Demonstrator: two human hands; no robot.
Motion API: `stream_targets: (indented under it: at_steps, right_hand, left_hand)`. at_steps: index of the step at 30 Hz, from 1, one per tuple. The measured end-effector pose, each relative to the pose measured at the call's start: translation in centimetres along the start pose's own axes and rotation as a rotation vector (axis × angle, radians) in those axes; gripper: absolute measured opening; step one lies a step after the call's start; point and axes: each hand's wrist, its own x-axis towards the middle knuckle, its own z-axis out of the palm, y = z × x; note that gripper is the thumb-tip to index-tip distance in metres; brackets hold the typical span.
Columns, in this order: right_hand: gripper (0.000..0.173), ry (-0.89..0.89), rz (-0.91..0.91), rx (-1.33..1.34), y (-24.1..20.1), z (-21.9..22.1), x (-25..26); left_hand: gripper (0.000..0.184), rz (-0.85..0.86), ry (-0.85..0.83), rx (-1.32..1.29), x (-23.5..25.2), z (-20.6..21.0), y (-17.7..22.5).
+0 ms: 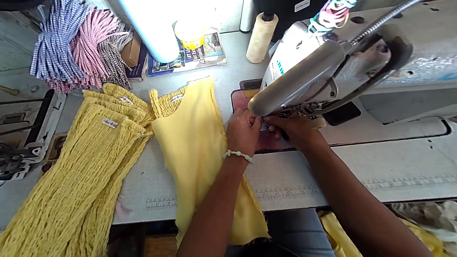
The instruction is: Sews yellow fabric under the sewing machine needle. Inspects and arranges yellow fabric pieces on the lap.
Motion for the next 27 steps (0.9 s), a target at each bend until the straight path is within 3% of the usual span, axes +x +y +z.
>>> stream_targets:
  at_steps: [27]
  right_hand:
    - [0.002, -0.006, 0.008, -0.015, -0.13, 0.03, -0.06]
  left_hand:
    - [0.008, 0.073, 0.045, 0.032, -0.04, 0.42, -0.32]
